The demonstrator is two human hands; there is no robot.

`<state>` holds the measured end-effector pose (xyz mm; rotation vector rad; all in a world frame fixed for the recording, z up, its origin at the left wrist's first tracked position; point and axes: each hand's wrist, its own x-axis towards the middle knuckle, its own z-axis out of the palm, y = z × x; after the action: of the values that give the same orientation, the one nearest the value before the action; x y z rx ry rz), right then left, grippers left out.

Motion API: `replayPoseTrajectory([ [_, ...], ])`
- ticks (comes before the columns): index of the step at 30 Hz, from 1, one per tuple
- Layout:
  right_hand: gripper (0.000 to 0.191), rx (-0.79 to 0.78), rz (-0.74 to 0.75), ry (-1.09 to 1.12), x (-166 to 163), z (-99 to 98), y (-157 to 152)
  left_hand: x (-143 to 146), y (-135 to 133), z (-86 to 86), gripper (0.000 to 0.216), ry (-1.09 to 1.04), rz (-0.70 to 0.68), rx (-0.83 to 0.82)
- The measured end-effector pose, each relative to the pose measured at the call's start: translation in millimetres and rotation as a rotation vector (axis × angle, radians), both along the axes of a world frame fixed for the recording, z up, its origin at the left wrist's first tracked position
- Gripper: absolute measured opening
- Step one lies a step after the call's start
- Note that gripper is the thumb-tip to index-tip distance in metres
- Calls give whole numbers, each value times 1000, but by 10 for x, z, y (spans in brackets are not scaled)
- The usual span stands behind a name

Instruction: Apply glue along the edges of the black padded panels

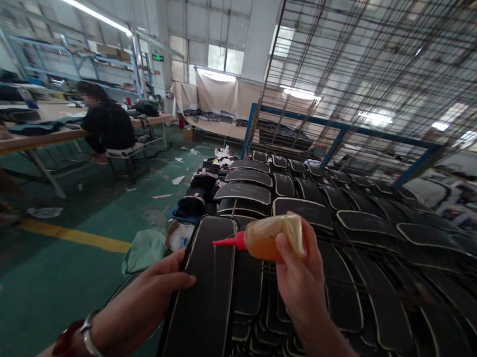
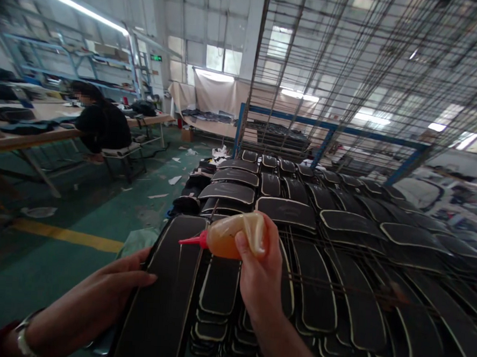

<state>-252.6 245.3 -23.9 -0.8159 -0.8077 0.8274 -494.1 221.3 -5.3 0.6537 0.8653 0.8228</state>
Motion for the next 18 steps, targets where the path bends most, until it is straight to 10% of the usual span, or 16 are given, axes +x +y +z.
replayPoseTrajectory([
  [9,50,91,463,-257,239,-184,-339,-19,12,19,56,-23,70,-28],
  [18,52,197,145,-302,241,-44,-439,0,-28,-4,45,-114,13,-51],
])
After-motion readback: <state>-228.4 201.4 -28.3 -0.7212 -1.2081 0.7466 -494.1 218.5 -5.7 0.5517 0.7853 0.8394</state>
